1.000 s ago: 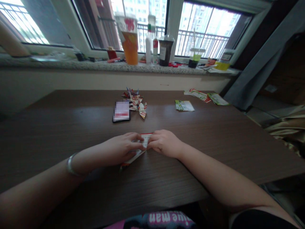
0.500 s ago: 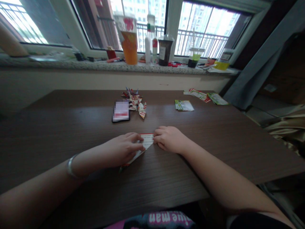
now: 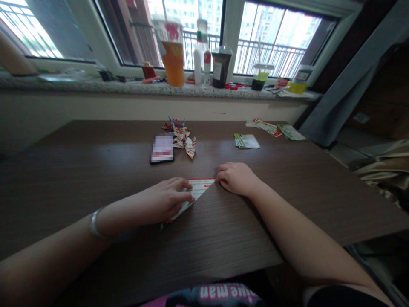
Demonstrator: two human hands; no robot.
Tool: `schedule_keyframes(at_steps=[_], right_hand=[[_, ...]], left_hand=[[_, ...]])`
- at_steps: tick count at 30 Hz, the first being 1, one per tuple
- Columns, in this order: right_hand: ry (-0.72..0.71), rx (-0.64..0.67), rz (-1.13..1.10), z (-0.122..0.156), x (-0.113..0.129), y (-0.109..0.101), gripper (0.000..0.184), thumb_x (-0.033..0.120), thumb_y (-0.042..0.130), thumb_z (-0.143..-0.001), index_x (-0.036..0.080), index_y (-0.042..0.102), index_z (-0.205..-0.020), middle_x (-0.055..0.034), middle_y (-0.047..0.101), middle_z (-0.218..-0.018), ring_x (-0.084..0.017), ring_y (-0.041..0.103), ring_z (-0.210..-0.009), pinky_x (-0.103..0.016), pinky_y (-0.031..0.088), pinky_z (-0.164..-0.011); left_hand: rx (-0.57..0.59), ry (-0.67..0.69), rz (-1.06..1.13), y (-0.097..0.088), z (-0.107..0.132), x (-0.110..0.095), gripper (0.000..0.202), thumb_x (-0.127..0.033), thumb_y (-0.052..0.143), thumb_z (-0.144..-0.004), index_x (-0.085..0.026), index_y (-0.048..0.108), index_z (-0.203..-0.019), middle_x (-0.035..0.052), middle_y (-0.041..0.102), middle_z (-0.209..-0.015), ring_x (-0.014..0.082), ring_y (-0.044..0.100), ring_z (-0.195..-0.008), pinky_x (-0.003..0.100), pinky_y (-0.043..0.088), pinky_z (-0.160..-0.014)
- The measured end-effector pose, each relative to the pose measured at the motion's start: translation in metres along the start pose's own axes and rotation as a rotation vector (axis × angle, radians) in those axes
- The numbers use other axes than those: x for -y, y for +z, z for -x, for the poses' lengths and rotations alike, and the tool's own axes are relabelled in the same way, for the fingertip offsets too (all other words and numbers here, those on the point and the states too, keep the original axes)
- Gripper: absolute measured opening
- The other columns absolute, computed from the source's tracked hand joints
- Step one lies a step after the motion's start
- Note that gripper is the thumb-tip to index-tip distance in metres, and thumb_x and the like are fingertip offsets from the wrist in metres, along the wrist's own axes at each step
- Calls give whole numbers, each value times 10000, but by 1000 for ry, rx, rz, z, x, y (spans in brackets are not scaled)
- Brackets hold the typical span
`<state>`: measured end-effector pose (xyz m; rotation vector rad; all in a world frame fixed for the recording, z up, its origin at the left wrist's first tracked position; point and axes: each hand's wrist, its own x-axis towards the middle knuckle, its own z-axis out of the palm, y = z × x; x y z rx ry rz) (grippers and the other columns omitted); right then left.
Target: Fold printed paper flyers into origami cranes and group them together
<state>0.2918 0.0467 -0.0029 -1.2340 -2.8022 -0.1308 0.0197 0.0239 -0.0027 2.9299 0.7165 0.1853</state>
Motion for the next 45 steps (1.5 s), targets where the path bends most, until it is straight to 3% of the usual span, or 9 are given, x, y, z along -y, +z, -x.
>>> schedule_keyframes(at_steps=[14, 16, 19, 22, 25, 29, 32, 35, 45], right_hand=[[144, -45, 116, 1, -1, 5, 212, 193, 490, -878, 198, 701, -892, -56, 693, -898, -189, 622, -827, -291, 420, -697], [115, -104, 54, 1, 2, 6, 214, 192, 480, -890, 191, 692, -915, -62, 697, -935, -189, 621, -860, -296, 439, -736], [-49, -171, -151, -2, 8, 8, 211, 192, 483, -901, 196, 684, -964, -54, 698, -1022, -175, 616, -946, -304, 461, -845], [-219, -152, -330, -6, 13, 12, 203, 195, 531, -884, 201, 675, -1028, -55, 690, -1081, -167, 611, -1002, -315, 473, -907], [-287, -136, -356, -9, 17, 14, 211, 184, 549, -876, 206, 675, -1043, -51, 681, -1118, -181, 588, -1082, -343, 462, -965], [-281, -170, -254, -9, 21, 13, 185, 191, 519, -897, 196, 696, -950, -63, 693, -1049, -195, 592, -1050, -352, 472, -940], [-249, -157, -177, -9, 25, 11, 185, 199, 511, -899, 179, 695, -906, -76, 694, -967, -200, 602, -954, -351, 487, -881], [-260, -148, -192, -10, 28, 12, 207, 155, 501, -888, 184, 684, -982, -69, 685, -1019, -188, 591, -954, -330, 481, -885], [-228, -167, -172, -13, 32, 13, 210, 155, 504, -879, 203, 697, -947, -68, 672, -990, -184, 578, -911, -320, 474, -842]], left_hand=[[18, -27, 34, 2, 0, 2, 289, -153, 513, -854, -242, 628, -1104, 94, 553, -1120, 234, 540, -1031, 392, 450, -928], [21, -32, 42, 0, -1, 1, 277, -147, 508, -854, -235, 635, -1085, 91, 553, -1109, 228, 540, -1031, 385, 445, -936], [23, -45, 40, -5, -1, -3, 203, -187, 517, -867, -209, 649, -1020, 87, 559, -1070, 217, 544, -1002, 378, 441, -937], [33, -62, 30, -11, 0, -6, 185, -307, 565, -868, -199, 647, -994, 91, 561, -1071, 232, 540, -1010, 392, 445, -935], [14, -38, -14, -12, 1, -8, 207, -299, 602, -845, -212, 640, -1029, 83, 564, -1134, 255, 504, -1123, 411, 398, -1007], [-56, -13, -161, -8, 1, -5, 197, -231, 556, -886, -232, 633, -1067, 62, 573, -1209, 275, 427, -1247, 433, 330, -1057], [-98, -12, -246, -2, -3, 3, 208, -193, 508, -925, -247, 615, -1095, 40, 623, -1128, 256, 483, -1178, 421, 366, -986], [-86, 36, -261, 4, -7, 13, 214, -196, 491, -946, -252, 592, -1126, 27, 644, -1091, 214, 541, -1072, 382, 381, -932], [-90, 94, -248, 7, -10, 24, 283, -158, 515, -919, -250, 570, -1181, 34, 614, -1168, 213, 551, -1074, 361, 422, -883]])
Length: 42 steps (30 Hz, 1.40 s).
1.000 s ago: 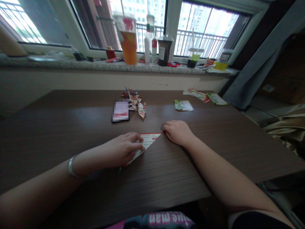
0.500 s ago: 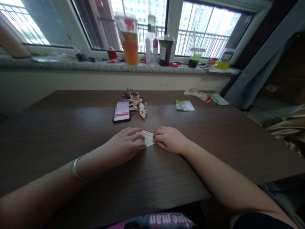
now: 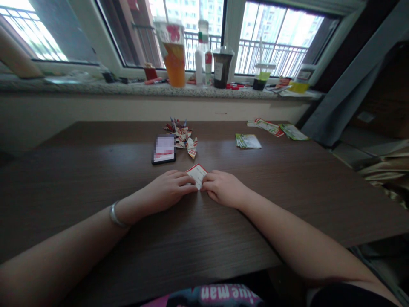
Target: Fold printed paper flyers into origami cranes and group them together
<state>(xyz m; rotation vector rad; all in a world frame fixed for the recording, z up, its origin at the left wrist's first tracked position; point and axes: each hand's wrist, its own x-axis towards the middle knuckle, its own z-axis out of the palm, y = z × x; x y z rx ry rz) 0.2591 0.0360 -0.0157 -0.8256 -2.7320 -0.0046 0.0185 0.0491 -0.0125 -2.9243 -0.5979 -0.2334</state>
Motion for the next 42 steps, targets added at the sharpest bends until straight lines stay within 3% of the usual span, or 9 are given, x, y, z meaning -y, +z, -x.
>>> schedule_keyframes(at_steps=[14, 21, 31, 42], right_hand=[[5, 2, -9, 1, 0, -3, 217, 164, 511, -872, 201, 708, -955, -73, 673, -1014, -190, 580, -943, -328, 478, -850], [4, 11, -19, 2, -2, -2, 235, 174, 501, -876, 210, 714, -966, -69, 674, -1026, -191, 577, -933, -328, 477, -840], [11, 71, 86, 3, -2, -5, 253, 208, 508, -878, 243, 716, -1018, -51, 685, -1086, -201, 597, -938, -338, 474, -823], [270, 102, 196, 3, -2, -8, 289, 190, 486, -881, 234, 729, -1031, -25, 689, -1159, -219, 618, -1001, -358, 503, -864]], left_hand=[[80, -20, 33, -17, 10, 9, 391, -91, 513, -874, -279, 584, -1209, 55, 610, -1160, 206, 575, -1015, 339, 448, -884], [188, -83, 60, -28, 18, 18, 472, -28, 486, -835, -317, 621, -1183, 46, 629, -1049, 182, 589, -944, 299, 458, -844], [182, -123, 66, -30, 21, 20, 468, -28, 484, -813, -318, 638, -1145, 33, 636, -1026, 174, 595, -905, 285, 458, -805], [58, -119, -20, -12, 12, 9, 407, -116, 500, -807, -232, 605, -1183, 89, 602, -1054, 231, 555, -971, 381, 431, -900]])
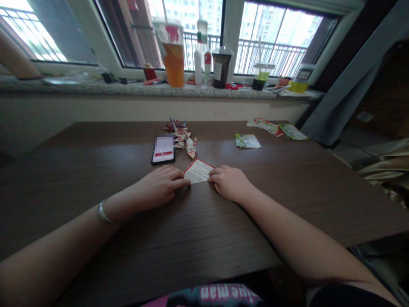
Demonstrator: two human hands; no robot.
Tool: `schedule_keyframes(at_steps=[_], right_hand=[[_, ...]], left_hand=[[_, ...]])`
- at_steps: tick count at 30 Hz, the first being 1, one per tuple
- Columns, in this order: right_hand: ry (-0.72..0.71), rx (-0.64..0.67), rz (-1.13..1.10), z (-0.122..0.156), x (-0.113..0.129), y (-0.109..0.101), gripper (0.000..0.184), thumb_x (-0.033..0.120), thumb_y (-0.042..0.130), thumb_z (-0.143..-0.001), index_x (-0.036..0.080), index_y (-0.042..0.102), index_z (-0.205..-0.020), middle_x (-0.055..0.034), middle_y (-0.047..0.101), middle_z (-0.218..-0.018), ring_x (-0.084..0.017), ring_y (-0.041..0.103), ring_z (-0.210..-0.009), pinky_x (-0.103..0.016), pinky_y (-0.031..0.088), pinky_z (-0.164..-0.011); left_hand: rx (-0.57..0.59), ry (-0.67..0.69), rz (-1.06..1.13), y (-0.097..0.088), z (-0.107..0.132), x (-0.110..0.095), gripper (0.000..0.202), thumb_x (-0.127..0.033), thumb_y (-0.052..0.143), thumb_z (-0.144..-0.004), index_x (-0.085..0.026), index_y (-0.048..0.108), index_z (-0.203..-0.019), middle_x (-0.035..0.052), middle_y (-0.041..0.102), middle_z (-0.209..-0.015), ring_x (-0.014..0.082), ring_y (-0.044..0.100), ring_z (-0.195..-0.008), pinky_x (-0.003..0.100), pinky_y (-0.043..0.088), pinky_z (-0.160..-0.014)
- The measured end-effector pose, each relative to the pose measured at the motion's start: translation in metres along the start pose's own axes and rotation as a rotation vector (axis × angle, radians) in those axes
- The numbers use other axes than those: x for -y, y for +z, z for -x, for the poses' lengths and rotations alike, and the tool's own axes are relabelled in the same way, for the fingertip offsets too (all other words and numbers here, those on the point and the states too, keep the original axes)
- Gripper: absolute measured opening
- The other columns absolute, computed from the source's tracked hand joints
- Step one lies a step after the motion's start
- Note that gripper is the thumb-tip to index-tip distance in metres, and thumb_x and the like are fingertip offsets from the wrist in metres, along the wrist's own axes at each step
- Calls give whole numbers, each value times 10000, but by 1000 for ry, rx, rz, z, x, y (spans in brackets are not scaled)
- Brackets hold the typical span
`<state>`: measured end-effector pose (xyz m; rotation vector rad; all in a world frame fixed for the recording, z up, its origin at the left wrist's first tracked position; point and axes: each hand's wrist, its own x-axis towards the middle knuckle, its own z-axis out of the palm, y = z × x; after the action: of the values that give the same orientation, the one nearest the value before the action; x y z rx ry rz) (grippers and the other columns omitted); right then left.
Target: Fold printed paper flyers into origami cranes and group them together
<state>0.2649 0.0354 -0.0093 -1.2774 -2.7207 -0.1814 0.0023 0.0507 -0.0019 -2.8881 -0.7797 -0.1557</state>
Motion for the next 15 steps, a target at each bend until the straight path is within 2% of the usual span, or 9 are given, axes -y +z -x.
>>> schedule_keyframes(at_steps=[6, 15], right_hand=[[10, -3, -16, 0, -1, -1, 284, 185, 492, -878, 243, 731, -1021, -23, 691, -1157, -218, 623, -1000, -356, 512, -854], [-4, -20, -40, 1, -5, 3, 278, 182, 506, -873, 252, 731, -1019, -28, 693, -1147, -218, 616, -997, -367, 510, -848]], left_hand=[[62, 1, 18, -10, 3, 2, 382, -125, 515, -803, -224, 613, -1158, 85, 608, -1069, 227, 562, -978, 365, 434, -897], [108, -3, 44, -15, 8, 14, 398, -34, 492, -801, -267, 661, -1076, 43, 656, -957, 184, 591, -818, 296, 446, -744]])
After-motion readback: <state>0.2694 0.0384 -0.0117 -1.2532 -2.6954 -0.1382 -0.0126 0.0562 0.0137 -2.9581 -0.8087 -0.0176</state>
